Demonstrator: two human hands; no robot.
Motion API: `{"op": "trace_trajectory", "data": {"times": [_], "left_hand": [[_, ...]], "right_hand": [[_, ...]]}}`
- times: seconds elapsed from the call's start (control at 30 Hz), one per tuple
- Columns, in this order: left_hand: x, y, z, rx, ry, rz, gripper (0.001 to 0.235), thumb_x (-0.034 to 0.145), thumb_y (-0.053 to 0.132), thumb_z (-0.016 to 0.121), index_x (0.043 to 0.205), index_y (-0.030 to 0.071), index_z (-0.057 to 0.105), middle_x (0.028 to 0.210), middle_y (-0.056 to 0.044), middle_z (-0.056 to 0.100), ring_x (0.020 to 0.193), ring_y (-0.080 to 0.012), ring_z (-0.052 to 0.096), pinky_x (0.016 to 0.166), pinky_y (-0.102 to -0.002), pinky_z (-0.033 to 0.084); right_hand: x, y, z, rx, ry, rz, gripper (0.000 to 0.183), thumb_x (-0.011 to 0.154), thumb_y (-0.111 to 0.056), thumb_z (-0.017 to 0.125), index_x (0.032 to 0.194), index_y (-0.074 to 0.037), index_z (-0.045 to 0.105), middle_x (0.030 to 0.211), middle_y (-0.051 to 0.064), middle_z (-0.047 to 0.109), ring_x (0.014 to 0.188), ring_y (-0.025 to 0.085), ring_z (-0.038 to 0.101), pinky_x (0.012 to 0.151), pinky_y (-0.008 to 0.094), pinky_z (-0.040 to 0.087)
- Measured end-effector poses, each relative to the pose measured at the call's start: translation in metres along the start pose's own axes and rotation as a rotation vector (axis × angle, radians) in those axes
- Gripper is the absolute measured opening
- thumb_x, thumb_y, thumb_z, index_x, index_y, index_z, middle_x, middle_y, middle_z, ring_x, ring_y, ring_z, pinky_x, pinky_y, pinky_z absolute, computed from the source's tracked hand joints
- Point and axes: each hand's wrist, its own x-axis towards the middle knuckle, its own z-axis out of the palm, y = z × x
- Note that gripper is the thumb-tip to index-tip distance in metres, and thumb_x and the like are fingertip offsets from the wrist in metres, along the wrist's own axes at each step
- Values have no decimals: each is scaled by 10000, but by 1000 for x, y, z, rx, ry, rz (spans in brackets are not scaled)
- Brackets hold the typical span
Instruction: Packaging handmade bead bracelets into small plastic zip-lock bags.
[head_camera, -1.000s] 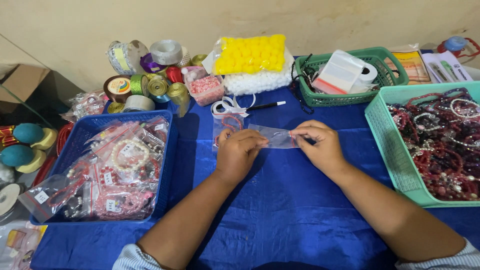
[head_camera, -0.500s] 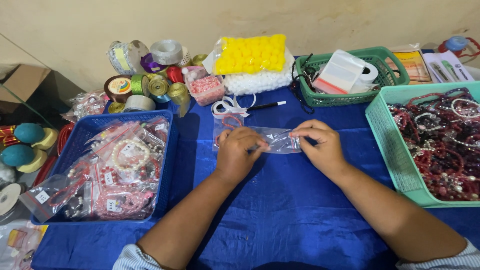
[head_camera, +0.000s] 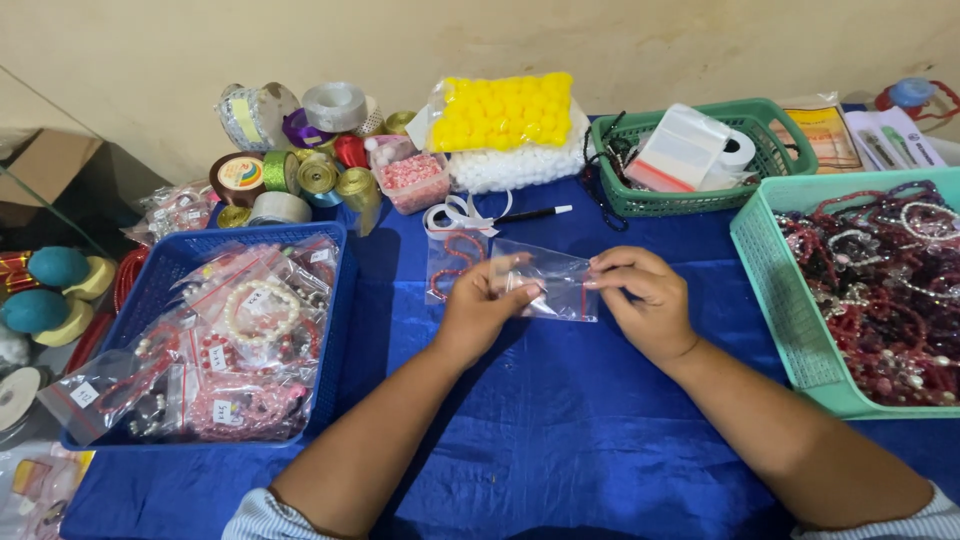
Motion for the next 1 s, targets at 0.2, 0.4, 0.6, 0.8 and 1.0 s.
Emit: {"op": "trace_trajectory", "data": {"times": [0.2,0.4,0.6,0.8,1.0], "left_hand": [[-2,9,6,32,70,0,218,895,51,740,1105,2,709,954,-67,777,836,-91,737,695,-232,566],[2,-14,-10,105,161,97,144,899,66,841,981,1,743,787,-5,660,683,-55,579,615,-234,495],[-2,7,3,218,59,15,125,907,92,774,1003,13,759,898,-23,769,761,-53,671,657,-218,531],[-3,18,5,183,134,67,157,940,110,723,1071,30,754,954,-18,756,838,-44,675,762,-209,553],[0,11,-3,259,147,45,148,953,155,736,976,10,755,845,-22,748,725,-55,642,637,-221,505]], "right_hand": [[-1,6,5,20,9,43,183,844,74,762,991,-34,755,1176,125,667,1084,231,698,954,331,566],[-8,21,15,654,-133,457,186,973,7,639,1131,12,737,1408,115,579,1158,176,657,975,330,571],[-20,40,18,760,-243,700,320,971,29,624,1285,21,684,1100,137,720,947,175,717,816,306,586],[-16,49,13,736,-217,597,308,958,55,625,1260,27,682,1079,107,726,853,150,695,737,282,564],[-11,43,12,678,-194,636,282,965,35,608,1234,19,692,1076,84,733,843,124,691,654,264,535]]}}
